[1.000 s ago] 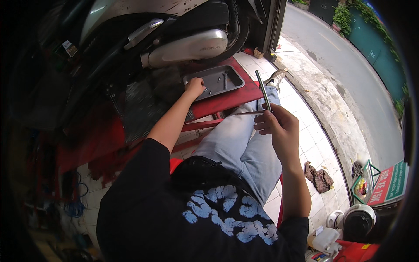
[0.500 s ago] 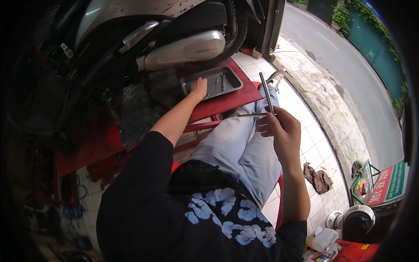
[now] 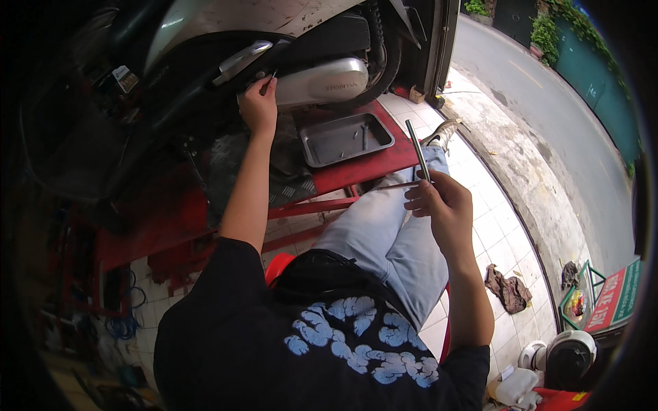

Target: The person works on a motorcycle engine cover by removing and replacing small bolts using a T-handle socket wrench. The person takes a bolt from a metal tray, positions it on the engine case by hand, and then uses the wrench to tighten it, repeating this process for another bolt.

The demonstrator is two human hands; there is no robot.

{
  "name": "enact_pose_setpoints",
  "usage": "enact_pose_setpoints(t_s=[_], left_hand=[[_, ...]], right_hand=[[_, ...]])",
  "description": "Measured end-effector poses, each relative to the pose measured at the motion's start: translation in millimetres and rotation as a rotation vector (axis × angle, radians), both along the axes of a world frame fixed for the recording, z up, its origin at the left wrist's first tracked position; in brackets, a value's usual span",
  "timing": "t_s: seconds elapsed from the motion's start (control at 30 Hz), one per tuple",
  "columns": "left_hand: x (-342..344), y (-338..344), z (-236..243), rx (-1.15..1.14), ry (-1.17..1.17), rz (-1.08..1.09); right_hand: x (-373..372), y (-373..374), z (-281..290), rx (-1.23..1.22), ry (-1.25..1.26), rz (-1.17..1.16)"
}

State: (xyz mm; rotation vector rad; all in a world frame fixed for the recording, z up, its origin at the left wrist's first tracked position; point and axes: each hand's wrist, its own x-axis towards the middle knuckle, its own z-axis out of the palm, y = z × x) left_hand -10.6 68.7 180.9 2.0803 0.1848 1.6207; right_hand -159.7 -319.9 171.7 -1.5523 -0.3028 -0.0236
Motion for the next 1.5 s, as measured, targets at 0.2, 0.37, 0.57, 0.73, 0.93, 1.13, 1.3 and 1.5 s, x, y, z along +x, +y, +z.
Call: enact_pose_setpoints(t_s=[0.2, 0.37, 0.57, 0.73, 0.93, 1.13, 1.3, 1.5], left_hand=[[14, 14, 13, 0.085, 0.158, 0.084], [14, 15, 12, 0.17, 0.163, 0.098], [21, 21, 11, 0.173, 0.187, 0.113], [32, 17, 16, 0.092, 0.242, 0.147], [40, 32, 9, 0.194, 0.177, 0.073], [36, 26, 18, 0.108, 0.234, 0.023], [39, 17, 10, 0.166, 0.142, 0.101], [29, -56, -38, 0.283, 0.101, -0.19]], right_hand=[[-3, -2, 1, 0.006, -0.008, 0.001], [-3, -3, 3, 0.0, -0.013, -0.006], [-3, -3, 0, -0.004, -0.019, -0.005], [-3, -2, 0, 0.009, -0.007, -0.014], [-3, -3, 3, -0.007, 0.009, 0.003], [-1, -5, 1, -0.001, 0.009, 0.001], [-2, -6, 6, 0.014, -0.005, 0.005], [1, -13, 8, 0.051, 0.014, -0.02]])
